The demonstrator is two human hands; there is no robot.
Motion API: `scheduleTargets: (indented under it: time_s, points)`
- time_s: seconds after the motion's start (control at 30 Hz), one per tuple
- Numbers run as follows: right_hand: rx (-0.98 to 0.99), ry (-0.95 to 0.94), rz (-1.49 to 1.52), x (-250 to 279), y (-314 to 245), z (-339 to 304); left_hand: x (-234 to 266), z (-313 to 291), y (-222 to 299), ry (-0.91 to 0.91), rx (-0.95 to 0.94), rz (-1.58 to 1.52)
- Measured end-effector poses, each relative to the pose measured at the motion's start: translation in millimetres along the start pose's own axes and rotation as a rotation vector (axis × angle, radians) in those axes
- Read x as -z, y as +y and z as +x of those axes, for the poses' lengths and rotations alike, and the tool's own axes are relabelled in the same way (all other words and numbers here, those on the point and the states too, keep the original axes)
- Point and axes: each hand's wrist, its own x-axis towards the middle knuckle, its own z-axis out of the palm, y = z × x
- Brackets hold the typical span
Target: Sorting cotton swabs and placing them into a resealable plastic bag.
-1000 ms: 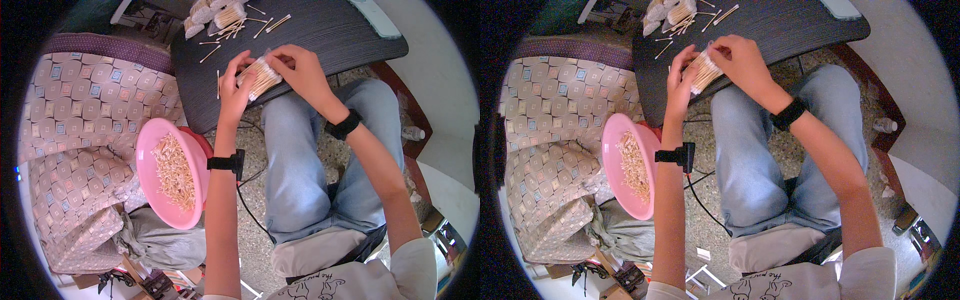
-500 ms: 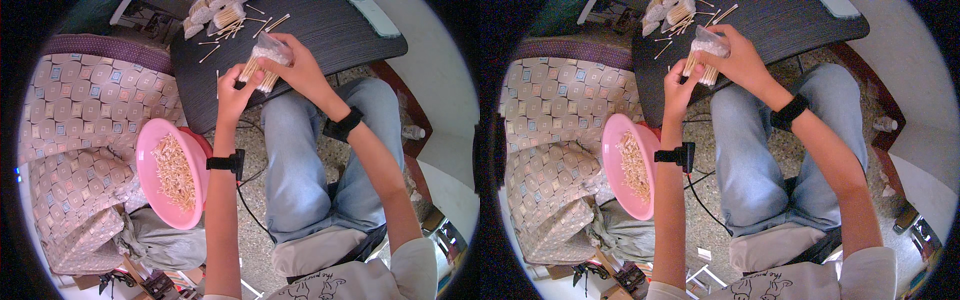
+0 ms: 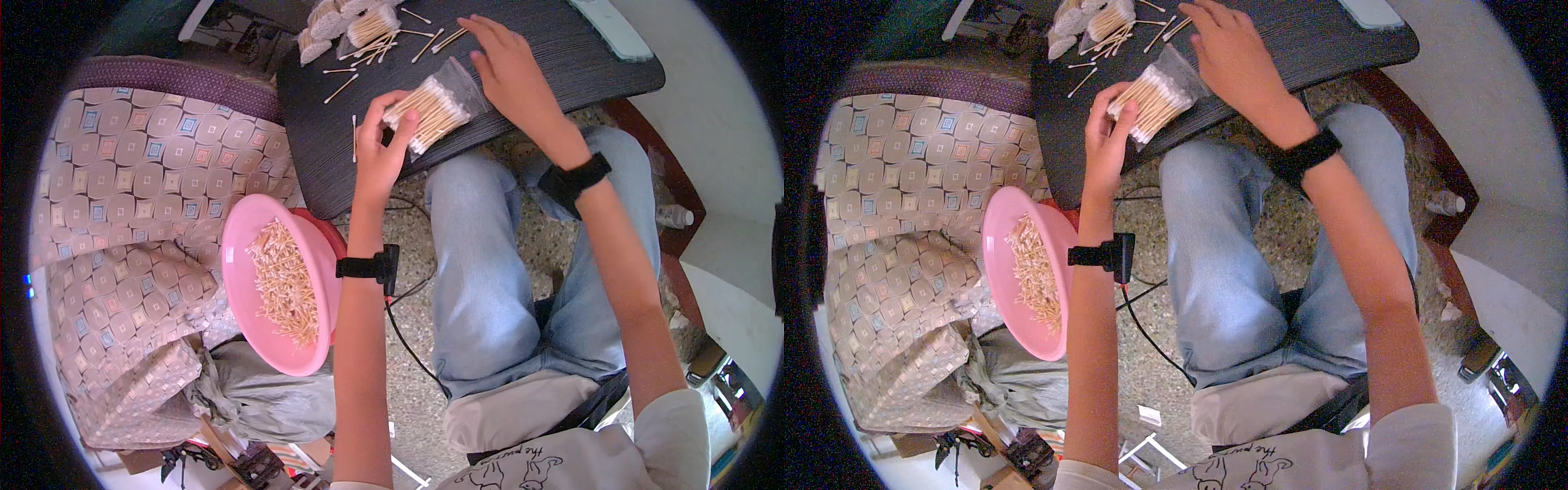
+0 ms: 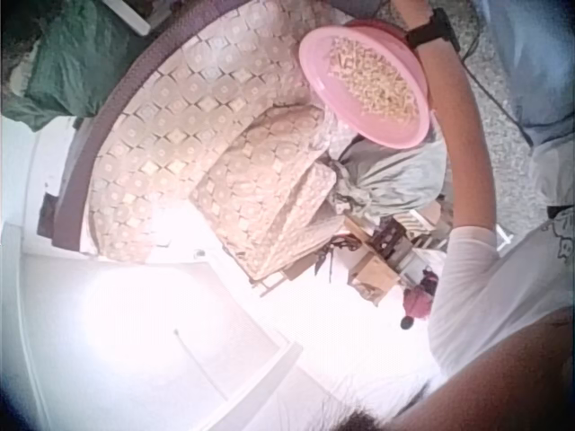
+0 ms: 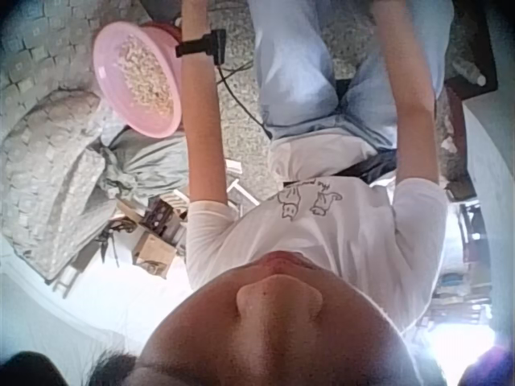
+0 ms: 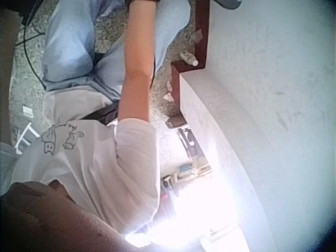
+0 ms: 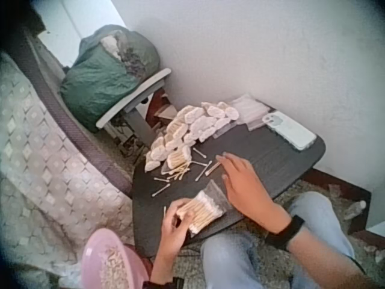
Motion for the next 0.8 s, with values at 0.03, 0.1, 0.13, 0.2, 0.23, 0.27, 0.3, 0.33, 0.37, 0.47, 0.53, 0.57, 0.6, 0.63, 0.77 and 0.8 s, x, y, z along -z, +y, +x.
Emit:
scheduleTargets:
  time_s: [0.03,0.1,0.13,0.2,0.23,0.27,0.3,0.33,0.37,0.47,0.53,0.57,0.6,0.63,0.77,0.8]
  points:
    - [0.084,-0.051,-0.056,-2.0,12.1,0.1,-3.6,2.1,4.5,0.012,0.010,-0.031]
    - [0.138,-0.141,-0.312,-11.1,24.2,-7.2,-9.8,2.8,12.7,0.040,0.039,-0.088]
    - [0.170,-0.187,-0.433,-13.5,22.2,-7.6,-9.0,1.6,10.6,0.054,0.034,-0.070]
    - [0.087,-0.193,-0.343,-18.4,18.9,-6.3,-7.2,-0.3,6.2,0.080,0.023,-0.034]
    - [0.045,-0.199,-0.298,-20.1,17.4,-6.0,-5.9,-0.8,6.6,0.041,0.042,-0.002]
    - [0.081,-0.178,-0.344,-20.2,18.0,-5.4,-4.4,-1.1,7.0,0.002,0.062,0.030]
    - [0.116,-0.157,-0.391,-19.7,19.6,-4.2,-3.4,-1.3,7.5,-0.038,0.081,0.062]
    - [0.152,-0.132,-0.437,-19.9,21.2,-3.6,-3.7,-1.1,7.0,-0.010,0.045,0.058]
    - [0.177,-0.108,-0.436,-20.8,22.0,-3.4,-5.4,-0.4,6.2,0.016,0.010,0.054]
    - [0.187,-0.077,-0.375,-23.1,26.6,-1.8,-7.0,0.8,5.6,0.031,-0.020,0.049]
    - [0.114,-0.104,-0.252,-22.5,29.7,1.2,-7.0,1.1,5.3,0.028,-0.018,0.055]
    - [0.103,-0.100,-0.246,-21.7,29.2,1.3,-6.7,0.9,4.9,0.030,-0.019,0.061]
    - [0.093,-0.097,-0.241,-21.1,28.3,1.1,-6.3,0.6,4.7,0.033,-0.020,0.068]
    - [0.083,-0.093,-0.239,-19.9,28.9,0.9,-6.7,0.6,5.1,0.035,-0.022,0.080]
    - [0.139,-0.089,-0.271,-17.1,21.0,3.7,-4.5,-1.4,8.7,-0.011,0.063,0.104]
    - [0.166,-0.073,-0.289,-14.6,17.7,4.2,-4.6,-1.4,9.4,-0.037,0.108,0.105]
